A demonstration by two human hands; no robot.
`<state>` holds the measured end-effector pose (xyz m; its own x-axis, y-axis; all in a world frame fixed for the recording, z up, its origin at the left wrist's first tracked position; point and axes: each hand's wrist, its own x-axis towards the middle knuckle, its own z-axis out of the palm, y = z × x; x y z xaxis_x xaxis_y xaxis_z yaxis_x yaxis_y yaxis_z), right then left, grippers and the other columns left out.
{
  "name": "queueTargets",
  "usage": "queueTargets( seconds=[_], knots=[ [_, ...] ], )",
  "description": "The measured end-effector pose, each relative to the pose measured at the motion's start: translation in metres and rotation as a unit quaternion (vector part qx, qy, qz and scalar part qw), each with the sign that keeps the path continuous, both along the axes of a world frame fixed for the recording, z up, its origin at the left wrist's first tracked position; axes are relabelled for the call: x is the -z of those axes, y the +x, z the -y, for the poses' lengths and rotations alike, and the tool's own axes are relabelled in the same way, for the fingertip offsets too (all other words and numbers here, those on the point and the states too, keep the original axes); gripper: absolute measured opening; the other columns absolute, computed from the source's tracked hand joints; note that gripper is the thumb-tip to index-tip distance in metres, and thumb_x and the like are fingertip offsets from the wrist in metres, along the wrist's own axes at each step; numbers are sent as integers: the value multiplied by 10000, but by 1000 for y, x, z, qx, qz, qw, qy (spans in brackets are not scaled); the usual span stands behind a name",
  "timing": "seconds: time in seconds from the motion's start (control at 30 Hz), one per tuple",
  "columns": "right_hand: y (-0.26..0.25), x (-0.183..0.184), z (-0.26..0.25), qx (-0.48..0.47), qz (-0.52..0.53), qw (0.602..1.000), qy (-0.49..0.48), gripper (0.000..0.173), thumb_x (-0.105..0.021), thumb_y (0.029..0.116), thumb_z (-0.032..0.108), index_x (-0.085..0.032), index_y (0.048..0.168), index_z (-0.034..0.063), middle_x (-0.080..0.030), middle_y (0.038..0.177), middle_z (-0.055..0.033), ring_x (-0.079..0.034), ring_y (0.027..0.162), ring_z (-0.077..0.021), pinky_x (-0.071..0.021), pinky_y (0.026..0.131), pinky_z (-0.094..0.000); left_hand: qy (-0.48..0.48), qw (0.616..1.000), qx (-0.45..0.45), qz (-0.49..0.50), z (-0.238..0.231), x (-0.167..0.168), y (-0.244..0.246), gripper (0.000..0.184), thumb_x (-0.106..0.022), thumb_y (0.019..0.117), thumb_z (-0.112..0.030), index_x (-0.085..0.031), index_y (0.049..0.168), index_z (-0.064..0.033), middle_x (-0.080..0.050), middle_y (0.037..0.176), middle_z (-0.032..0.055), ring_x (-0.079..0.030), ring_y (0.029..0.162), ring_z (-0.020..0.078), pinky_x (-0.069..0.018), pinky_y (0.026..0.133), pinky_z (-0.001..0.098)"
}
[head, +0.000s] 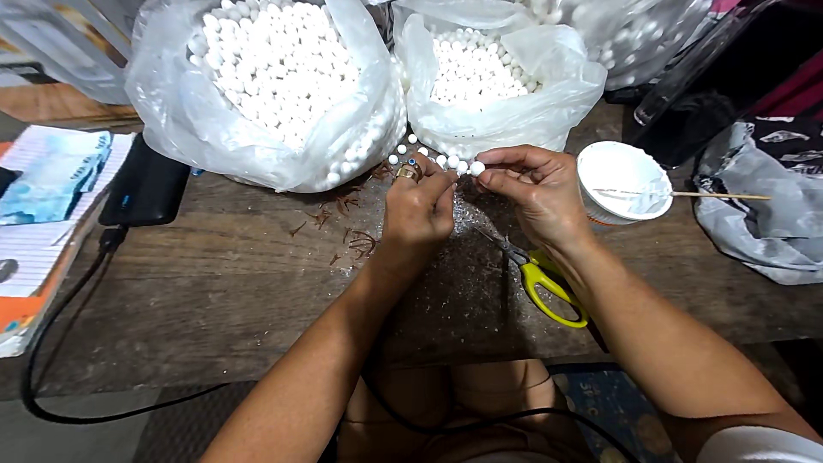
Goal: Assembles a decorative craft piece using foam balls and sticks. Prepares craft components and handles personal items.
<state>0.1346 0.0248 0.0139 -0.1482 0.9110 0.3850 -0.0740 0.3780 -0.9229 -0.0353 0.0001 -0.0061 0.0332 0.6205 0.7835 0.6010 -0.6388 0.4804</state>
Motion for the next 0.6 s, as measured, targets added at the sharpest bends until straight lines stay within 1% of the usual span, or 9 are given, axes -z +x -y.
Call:
queueTargets(
  seconds=[0.07, 0.17, 0.33, 0.6],
  knots=[
    [0, 1, 0, 4, 10, 1000, 13, 223, -683, 849, -114, -726, 1027, 13, -757, 931, 15, -720, 829, -46, -612, 814, -224, -14, 1000, -1, -11, 1, 0, -2, 143, -638, 880, 28, -777, 911, 37, -637, 848, 151, -594, 794, 154, -465, 732, 194],
    [1, 2, -1, 7, 20, 999, 28, 220, -689, 846, -113, -725, 1028, 4, -755, 934, 10, -719, 840, -42, -609, 819, -219, -11, 1000, -2, -12, 1, 0, -1, 146, -638, 876, 29, -780, 912, 37, -643, 851, 154, -599, 795, 157, -468, 729, 193],
    [1, 1, -1, 8, 22, 999, 27, 220, -684, 847, -112, -726, 1027, 6, -757, 934, 16, -718, 834, -33, -608, 816, -213, 12, 1000, 3, -5, -1, 2, 0, 115, -665, 872, -7, -773, 867, 31, -638, 825, 146, -589, 770, 135, -460, 712, 175],
    [-1, -1, 2, 10, 37, 999, 21, 208, -696, 838, -108, -732, 1010, 4, -754, 914, 17, -714, 807, -28, -611, 792, -206, 31, 999, 1, -9, -2, 4, -1, 123, -651, 871, 4, -769, 854, 34, -637, 830, 145, -592, 766, 136, -465, 699, 175]
  ],
)
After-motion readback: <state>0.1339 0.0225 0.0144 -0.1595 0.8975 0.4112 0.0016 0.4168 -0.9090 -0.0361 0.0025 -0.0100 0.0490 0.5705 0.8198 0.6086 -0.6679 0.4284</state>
